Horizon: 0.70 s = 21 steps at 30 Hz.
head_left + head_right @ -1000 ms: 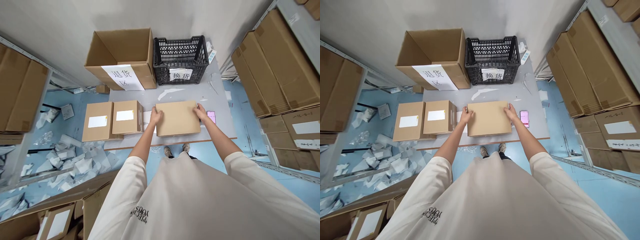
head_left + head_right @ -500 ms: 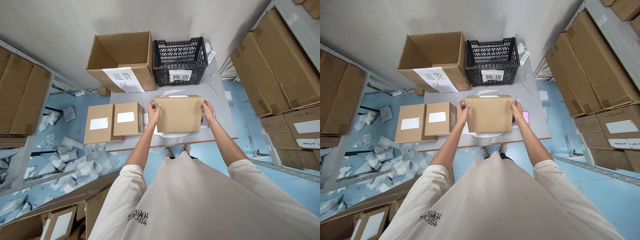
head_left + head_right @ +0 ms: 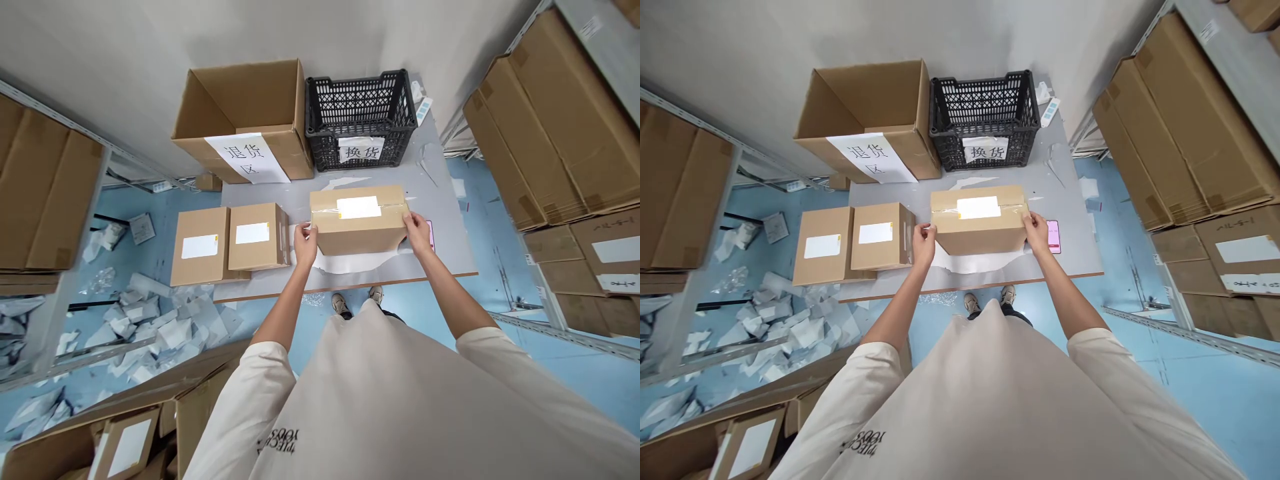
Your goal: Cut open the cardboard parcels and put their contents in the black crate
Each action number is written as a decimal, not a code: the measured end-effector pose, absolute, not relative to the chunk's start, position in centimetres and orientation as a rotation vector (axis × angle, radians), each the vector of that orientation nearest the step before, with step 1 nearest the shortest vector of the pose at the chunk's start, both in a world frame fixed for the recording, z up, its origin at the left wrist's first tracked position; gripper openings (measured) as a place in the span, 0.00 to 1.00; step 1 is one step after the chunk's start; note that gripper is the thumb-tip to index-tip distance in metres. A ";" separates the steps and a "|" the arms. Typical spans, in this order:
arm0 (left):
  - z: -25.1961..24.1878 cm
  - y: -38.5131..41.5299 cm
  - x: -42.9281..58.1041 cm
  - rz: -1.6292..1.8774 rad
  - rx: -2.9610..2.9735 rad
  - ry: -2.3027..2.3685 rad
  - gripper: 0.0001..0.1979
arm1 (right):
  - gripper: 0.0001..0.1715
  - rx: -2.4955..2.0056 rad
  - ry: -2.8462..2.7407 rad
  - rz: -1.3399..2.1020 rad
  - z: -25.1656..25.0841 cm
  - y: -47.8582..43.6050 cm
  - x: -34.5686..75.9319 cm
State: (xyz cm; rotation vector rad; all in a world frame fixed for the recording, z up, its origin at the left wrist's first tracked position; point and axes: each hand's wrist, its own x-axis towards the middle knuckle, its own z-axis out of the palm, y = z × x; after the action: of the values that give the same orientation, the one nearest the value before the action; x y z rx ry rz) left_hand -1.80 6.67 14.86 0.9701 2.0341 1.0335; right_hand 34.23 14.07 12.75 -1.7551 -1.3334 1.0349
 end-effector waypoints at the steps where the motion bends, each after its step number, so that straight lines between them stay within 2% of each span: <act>1: 14.7 6.4 -1.7 1.020 0.973 2.034 0.15 | 0.39 -1.761 -1.296 1.017 12.5 13.7 34.3; 4: 14.3 5.9 -1.5 0.996 0.977 2.020 0.19 | 0.37 -1.724 -1.237 1.015 12.0 12.4 34.5; 9: 14.6 5.5 -0.4 1.015 1.083 2.083 0.27 | 0.41 -1.626 -1.299 1.059 12.4 10.6 34.3; 16: 16.3 5.7 2.6 0.983 1.437 2.091 0.26 | 0.41 -1.639 -1.323 1.060 13.4 9.7 34.1; 21: 17.2 6.3 5.7 0.948 1.684 1.782 0.21 | 0.45 -1.557 -1.308 1.086 13.8 9.9 33.5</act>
State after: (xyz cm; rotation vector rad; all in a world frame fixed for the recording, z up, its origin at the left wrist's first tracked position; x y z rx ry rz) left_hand 5.69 6.33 17.20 1.6837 1.7825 0.9476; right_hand 33.53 9.91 13.79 -1.5574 -1.3080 1.0864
